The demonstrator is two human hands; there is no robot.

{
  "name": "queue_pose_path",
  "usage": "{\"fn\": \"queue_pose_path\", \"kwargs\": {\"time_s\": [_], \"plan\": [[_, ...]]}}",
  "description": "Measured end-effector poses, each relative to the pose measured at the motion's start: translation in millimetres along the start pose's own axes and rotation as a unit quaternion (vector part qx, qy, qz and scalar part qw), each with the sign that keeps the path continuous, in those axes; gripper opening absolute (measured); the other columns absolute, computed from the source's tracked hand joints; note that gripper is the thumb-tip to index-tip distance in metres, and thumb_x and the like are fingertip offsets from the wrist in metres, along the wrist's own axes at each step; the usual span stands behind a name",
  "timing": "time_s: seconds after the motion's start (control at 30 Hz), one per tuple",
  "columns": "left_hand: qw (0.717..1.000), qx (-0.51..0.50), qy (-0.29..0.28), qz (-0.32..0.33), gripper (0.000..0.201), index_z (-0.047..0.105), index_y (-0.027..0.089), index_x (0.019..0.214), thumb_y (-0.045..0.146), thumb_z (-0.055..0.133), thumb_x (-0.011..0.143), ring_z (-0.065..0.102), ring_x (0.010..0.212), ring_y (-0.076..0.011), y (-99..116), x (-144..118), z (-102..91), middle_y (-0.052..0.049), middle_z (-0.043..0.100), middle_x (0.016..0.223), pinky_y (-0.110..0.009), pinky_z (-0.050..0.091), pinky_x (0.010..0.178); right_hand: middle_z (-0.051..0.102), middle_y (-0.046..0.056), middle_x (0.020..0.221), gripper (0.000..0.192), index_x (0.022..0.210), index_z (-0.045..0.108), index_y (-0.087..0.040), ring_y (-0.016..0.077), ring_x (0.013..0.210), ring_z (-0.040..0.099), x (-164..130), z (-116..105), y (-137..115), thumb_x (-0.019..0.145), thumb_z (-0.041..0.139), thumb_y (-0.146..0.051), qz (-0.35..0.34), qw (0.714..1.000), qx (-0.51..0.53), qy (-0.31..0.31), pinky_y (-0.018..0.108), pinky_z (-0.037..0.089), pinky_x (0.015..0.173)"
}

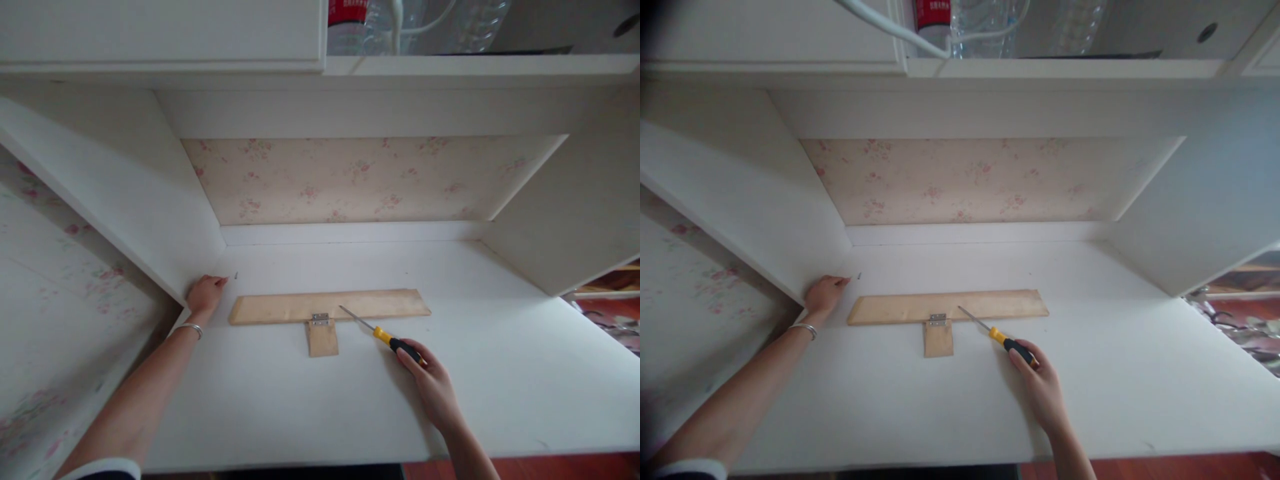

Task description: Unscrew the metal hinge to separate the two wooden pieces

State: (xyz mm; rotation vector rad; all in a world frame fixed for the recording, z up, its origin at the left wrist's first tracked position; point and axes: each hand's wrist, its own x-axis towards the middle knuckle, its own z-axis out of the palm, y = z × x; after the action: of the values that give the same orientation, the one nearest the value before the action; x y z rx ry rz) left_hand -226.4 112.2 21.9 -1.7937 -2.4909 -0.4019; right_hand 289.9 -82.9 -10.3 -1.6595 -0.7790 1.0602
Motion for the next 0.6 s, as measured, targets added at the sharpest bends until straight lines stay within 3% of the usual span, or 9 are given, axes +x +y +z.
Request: {"fn": "queue_pose_path", "kwargs": {"time_s": [0.23, 0.43, 0.6], "plan": [[0.997, 0.031, -0.039, 0.066, 0.036, 0.072, 0.024, 0.099, 0.039, 0.040, 0.092, 0.060, 0.088, -0.0217, 8.9, 7.2, 11.9, -0.008, 0.066, 0.107, -0.027, 0.041, 0.068, 0.066, 0.002, 0.077, 0.055, 0.111, 0.064, -0.021, 0.0171, 0.063, 0.056, -0.5, 3.0, -0.2, 0.064, 0.073, -0.050, -0.003, 1.000, -0.004, 0.011, 0.026, 0.038, 0.052], [0.995, 0.050, -0.042, 0.073, 0.040, 0.072, 0.024, 0.100, 0.043, 0.038, 0.091, 0.060, 0.089, -0.0243, 8.5, 8.9, 14.6, -0.009, 0.066, 0.108, -0.030, 0.042, 0.068, 0.067, 0.002, 0.079, 0.055, 0.112, 0.063, -0.022, 0.0172, 0.065, 0.055, 1.4, 3.7, 0.6, 0.067, 0.071, -0.052, -0.003, 1.000, -0.008, 0.002, 0.026, 0.038, 0.054], [0.998, 0.008, -0.038, 0.055, 0.041, 0.070, 0.025, 0.107, 0.044, 0.036, 0.091, 0.062, 0.084, -0.0237, 5.5, 8.2, 14.3, -0.010, 0.064, 0.111, -0.031, 0.043, 0.068, 0.064, 0.000, 0.074, 0.055, 0.113, 0.062, -0.022, 0.0154, 0.062, 0.052, 0.5, 0.9, 1.4, 0.067, 0.072, -0.050, -0.009, 1.000, -0.017, -0.006, 0.025, 0.036, 0.052]]}}
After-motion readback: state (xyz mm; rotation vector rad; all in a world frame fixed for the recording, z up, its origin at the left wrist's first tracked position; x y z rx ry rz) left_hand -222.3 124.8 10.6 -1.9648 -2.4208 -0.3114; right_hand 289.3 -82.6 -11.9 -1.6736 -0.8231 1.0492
